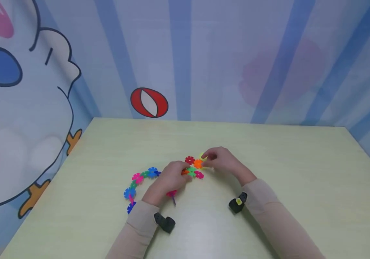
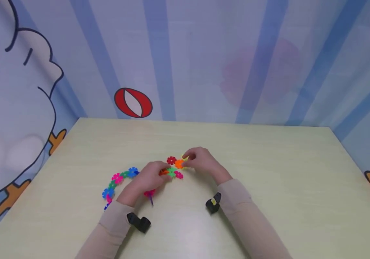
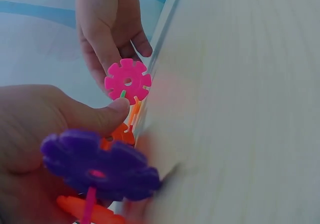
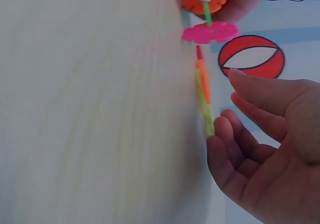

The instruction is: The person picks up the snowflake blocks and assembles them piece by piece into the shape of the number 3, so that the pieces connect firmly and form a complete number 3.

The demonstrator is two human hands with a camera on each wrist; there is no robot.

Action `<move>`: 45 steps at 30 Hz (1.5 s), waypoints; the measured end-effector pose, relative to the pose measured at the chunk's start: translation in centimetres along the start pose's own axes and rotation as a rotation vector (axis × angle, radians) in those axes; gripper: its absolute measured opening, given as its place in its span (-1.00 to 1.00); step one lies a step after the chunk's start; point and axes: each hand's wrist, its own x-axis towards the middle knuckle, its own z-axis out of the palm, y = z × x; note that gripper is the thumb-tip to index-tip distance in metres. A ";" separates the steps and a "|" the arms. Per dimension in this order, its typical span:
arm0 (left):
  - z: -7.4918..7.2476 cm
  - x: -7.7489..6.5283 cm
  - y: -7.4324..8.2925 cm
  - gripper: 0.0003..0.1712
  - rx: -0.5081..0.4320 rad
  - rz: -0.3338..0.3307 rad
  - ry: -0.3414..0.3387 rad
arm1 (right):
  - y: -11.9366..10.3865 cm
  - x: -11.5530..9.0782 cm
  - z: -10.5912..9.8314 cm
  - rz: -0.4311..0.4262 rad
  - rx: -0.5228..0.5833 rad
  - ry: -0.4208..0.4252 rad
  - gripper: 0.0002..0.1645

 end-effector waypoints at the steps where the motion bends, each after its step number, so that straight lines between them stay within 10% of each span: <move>1: 0.0 0.0 0.0 -0.51 -0.001 0.000 0.000 | -0.1 0.3 0.1 0.007 -0.017 0.001 -0.63; 18: -0.9 0.2 0.5 -0.40 -0.002 0.071 -0.057 | -0.4 0.9 0.8 0.010 -0.089 0.036 -0.72; 45: -1.0 0.6 0.3 -0.52 0.045 0.110 -0.075 | 0.3 -5.1 2.8 0.235 0.504 0.056 -0.67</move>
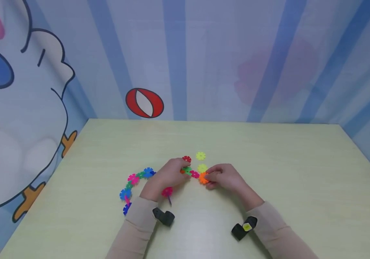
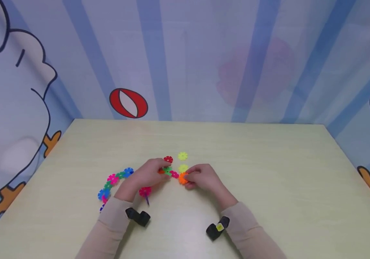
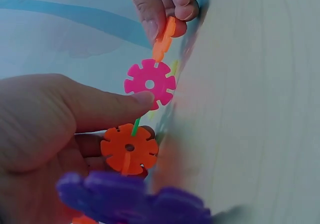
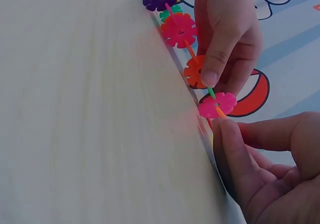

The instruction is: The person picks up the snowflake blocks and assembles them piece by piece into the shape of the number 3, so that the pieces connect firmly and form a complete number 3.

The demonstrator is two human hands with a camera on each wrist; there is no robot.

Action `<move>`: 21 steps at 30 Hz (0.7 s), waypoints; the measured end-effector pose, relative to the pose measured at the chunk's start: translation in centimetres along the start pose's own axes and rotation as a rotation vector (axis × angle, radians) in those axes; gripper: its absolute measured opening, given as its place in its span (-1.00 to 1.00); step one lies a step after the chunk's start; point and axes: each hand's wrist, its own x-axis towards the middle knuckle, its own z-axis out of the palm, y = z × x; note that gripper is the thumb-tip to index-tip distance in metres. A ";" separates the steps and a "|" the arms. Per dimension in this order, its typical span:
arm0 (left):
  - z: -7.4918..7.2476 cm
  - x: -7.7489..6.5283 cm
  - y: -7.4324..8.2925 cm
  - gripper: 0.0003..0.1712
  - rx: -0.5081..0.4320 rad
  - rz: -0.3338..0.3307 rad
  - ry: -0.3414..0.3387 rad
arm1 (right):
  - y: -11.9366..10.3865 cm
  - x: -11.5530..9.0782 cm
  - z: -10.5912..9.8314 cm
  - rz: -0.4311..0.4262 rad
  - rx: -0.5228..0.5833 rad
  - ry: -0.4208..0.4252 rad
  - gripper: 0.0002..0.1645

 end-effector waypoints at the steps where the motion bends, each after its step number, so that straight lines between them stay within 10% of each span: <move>1: 0.0 0.0 -0.1 -0.53 -0.005 0.000 0.002 | 0.0 0.0 0.1 0.000 0.005 0.004 -0.68; 21: 0.1 0.0 -0.2 -0.55 -0.018 -0.065 0.017 | -0.3 -0.5 1.0 0.038 0.075 0.035 -0.63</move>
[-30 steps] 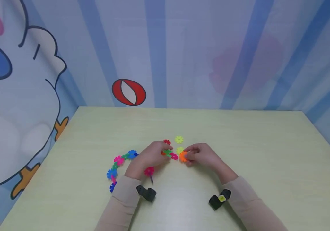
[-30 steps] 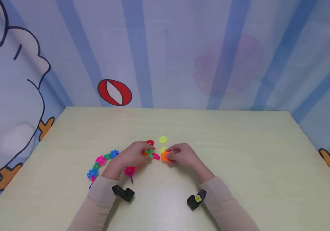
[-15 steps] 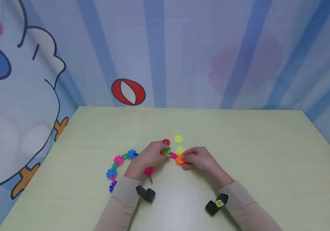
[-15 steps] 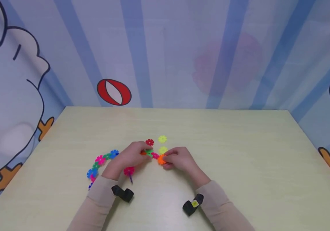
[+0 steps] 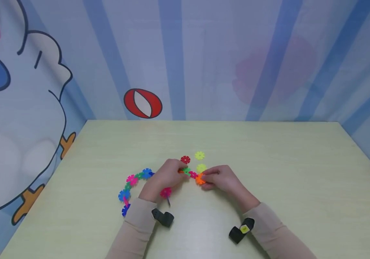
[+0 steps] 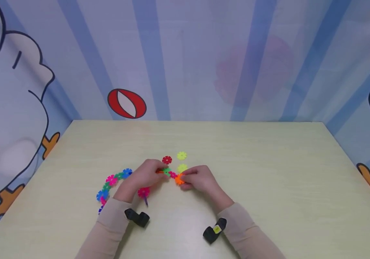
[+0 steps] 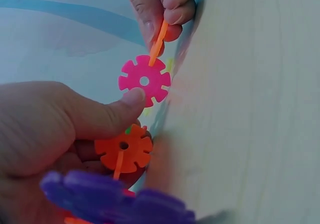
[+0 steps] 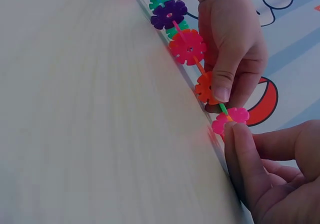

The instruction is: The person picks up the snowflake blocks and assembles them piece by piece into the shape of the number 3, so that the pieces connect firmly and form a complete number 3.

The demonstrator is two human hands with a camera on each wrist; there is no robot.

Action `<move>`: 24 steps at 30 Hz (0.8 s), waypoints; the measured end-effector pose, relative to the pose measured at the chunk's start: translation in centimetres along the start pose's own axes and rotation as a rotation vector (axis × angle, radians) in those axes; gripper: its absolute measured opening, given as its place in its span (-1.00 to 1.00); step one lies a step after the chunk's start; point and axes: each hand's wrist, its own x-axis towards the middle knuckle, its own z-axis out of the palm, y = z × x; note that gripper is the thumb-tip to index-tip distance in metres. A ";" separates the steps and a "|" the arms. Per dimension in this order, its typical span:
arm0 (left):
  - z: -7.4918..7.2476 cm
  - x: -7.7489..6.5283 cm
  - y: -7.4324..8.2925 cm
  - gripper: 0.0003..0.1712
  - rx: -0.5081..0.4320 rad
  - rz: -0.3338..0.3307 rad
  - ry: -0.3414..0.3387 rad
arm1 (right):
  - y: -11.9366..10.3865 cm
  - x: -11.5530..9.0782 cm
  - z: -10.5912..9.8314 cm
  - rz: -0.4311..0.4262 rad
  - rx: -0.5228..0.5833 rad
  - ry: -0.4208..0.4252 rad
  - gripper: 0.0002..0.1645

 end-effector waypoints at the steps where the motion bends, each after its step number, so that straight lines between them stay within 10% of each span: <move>1: 0.0 0.0 0.0 -0.55 0.000 0.000 0.004 | 0.0 0.0 0.1 0.003 0.005 0.002 -0.64; 24: 0.5 0.0 -0.2 -0.58 0.021 0.021 0.030 | 0.3 0.9 1.4 0.083 0.096 0.110 -0.70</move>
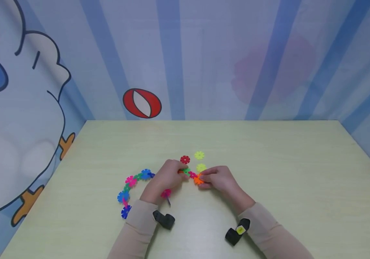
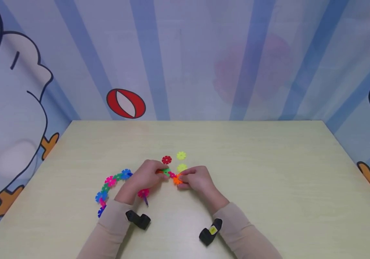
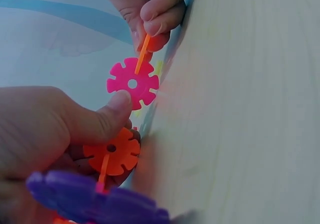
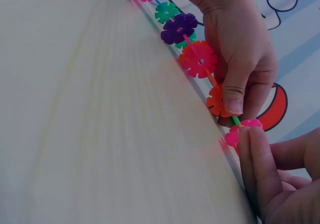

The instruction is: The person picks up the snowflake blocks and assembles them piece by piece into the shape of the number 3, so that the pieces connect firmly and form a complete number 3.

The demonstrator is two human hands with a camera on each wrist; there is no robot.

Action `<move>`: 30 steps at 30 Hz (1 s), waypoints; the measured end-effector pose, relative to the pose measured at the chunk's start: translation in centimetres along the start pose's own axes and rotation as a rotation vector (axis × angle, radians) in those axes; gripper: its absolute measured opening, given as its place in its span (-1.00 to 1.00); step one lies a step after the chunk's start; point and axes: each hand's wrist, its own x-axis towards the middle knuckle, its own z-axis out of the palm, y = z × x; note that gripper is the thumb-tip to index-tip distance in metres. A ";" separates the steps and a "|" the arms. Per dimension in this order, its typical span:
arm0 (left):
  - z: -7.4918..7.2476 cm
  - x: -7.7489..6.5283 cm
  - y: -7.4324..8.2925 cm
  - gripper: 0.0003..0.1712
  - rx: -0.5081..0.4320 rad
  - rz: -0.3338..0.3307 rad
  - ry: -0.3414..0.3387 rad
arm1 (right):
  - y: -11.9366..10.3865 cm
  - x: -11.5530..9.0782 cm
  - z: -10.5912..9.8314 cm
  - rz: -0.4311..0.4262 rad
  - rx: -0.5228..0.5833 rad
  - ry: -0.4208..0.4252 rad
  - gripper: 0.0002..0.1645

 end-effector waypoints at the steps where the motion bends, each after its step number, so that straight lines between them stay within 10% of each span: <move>1: 0.0 0.0 0.0 -0.58 0.000 -0.001 0.000 | 0.0 0.0 0.0 0.004 0.001 0.001 -0.71; 30: -0.6 -0.2 0.0 -0.53 -0.023 -0.087 0.026 | -2.7 3.4 -2.5 -0.260 -0.595 -0.089 -0.58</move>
